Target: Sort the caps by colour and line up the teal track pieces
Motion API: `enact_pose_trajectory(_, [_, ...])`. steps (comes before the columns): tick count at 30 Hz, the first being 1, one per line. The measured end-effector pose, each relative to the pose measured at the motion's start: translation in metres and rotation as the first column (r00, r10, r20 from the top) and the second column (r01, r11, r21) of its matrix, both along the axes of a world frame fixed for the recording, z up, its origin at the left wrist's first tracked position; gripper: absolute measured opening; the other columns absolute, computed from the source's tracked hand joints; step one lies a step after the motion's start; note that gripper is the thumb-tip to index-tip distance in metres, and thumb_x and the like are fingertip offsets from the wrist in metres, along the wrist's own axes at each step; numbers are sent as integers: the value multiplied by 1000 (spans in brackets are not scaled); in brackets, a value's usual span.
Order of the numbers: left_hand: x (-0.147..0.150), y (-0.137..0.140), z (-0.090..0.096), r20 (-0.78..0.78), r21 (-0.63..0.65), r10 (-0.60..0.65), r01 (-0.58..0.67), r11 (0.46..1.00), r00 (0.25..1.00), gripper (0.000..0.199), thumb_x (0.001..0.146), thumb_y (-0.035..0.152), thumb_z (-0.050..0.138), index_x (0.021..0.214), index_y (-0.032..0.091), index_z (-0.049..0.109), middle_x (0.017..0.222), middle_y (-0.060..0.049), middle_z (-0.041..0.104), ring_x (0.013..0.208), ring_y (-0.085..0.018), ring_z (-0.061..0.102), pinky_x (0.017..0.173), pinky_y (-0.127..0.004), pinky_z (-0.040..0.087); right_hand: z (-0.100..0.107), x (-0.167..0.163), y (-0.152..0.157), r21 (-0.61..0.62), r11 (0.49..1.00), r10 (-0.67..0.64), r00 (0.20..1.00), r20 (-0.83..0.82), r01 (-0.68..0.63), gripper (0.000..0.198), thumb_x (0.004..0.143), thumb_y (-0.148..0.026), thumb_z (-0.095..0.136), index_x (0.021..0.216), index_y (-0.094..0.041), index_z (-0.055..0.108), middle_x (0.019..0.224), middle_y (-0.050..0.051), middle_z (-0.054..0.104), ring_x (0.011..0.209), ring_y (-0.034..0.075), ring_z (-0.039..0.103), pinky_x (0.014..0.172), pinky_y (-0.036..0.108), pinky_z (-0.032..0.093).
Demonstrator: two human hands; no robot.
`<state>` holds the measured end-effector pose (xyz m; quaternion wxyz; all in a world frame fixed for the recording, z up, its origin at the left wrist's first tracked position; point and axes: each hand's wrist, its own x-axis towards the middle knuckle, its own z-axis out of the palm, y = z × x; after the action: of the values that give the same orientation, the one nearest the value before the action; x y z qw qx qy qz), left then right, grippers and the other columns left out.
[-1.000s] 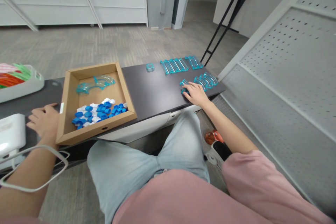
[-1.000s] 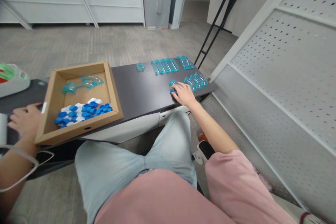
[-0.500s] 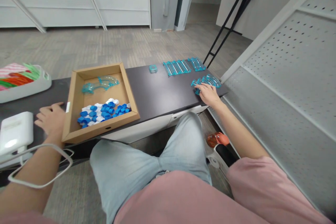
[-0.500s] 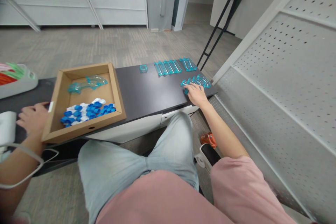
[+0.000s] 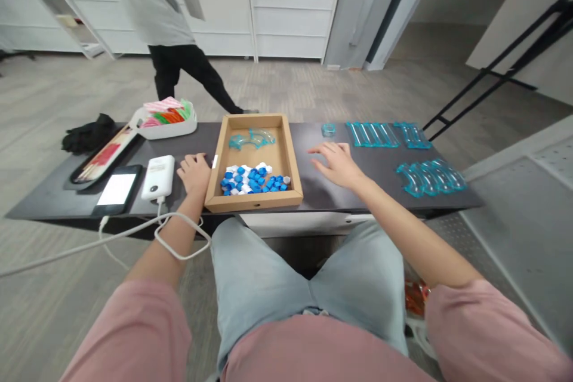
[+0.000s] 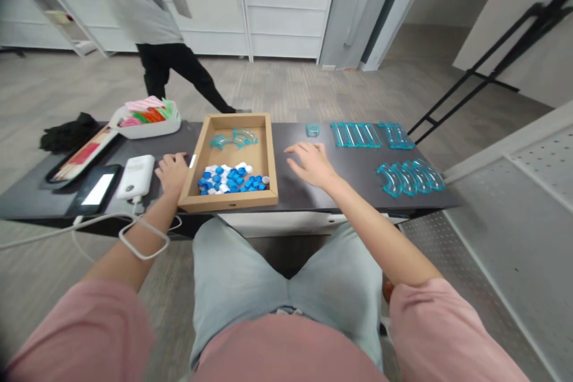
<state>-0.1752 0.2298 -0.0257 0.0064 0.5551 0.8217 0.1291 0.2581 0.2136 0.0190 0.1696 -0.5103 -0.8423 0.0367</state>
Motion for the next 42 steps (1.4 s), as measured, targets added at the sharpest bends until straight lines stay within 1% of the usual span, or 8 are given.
enact_pose_trajectory(3, [3,1,-3,-9,27,11,-11,1000,1000,54,116,25,47,162,16,73,163,-32,66,151,-48,62,119,-58,49,4,-71,49,-48,994,95,995,33,-94,49,117,-32,55,161,-20,74,163,19,80,154,39,69,129,54,40])
enact_pose_trajectory(7, [5,0,-6,5,62,-12,12,998,1000,54,113,29,52,160,15,76,163,-33,67,151,-49,63,118,-58,50,0,-137,112,-131,991,60,975,215,-32,64,111,-24,62,175,-15,65,175,24,71,161,41,67,134,57,39])
enact_pose_trajectory(13, [9,-2,-2,71,68,-29,24,997,997,56,114,31,54,162,10,73,166,-35,65,152,-51,60,124,-62,46,-7,-166,151,-141,990,48,916,399,10,56,117,-25,57,171,-15,71,172,25,73,156,38,72,136,56,42])
enact_pose_trajectory(20, [9,-3,-4,93,102,-45,35,994,995,50,114,28,56,157,11,76,164,-33,67,150,-51,59,122,-61,46,3,-152,148,-85,993,-54,963,264,79,40,123,-24,55,143,-15,89,154,22,84,150,36,76,133,54,48])
enact_pose_trajectory(25, [7,-4,-6,94,103,-72,62,993,993,54,116,32,54,160,8,74,166,-36,64,149,-52,57,121,-63,44,12,-132,149,-22,999,32,996,83,-31,30,121,-19,65,130,-18,93,143,18,88,138,30,81,126,43,57])
enact_pose_trajectory(31, [3,-4,-7,112,115,-74,61,992,991,55,117,35,52,164,15,75,164,-35,63,150,-54,55,119,-63,42,18,-84,125,134,986,117,979,-164,-96,18,119,-22,74,120,-23,92,133,14,88,126,29,84,118,43,64])
enact_pose_trajectory(36, [1,-3,-6,71,58,-58,54,997,996,55,121,31,49,165,5,68,169,-39,58,153,-51,53,120,-59,41,8,-31,85,174,977,169,939,-299,-120,16,119,-29,78,117,-23,92,126,13,88,123,30,85,117,47,66])
enact_pose_trajectory(42, [-6,2,-14,9,45,-31,31,999,999,54,124,24,38,164,6,69,167,-39,58,149,-49,56,117,-59,43,-18,-1,50,144,980,180,918,-352,-137,15,119,-31,79,117,-24,91,125,13,89,122,30,85,117,49,67])
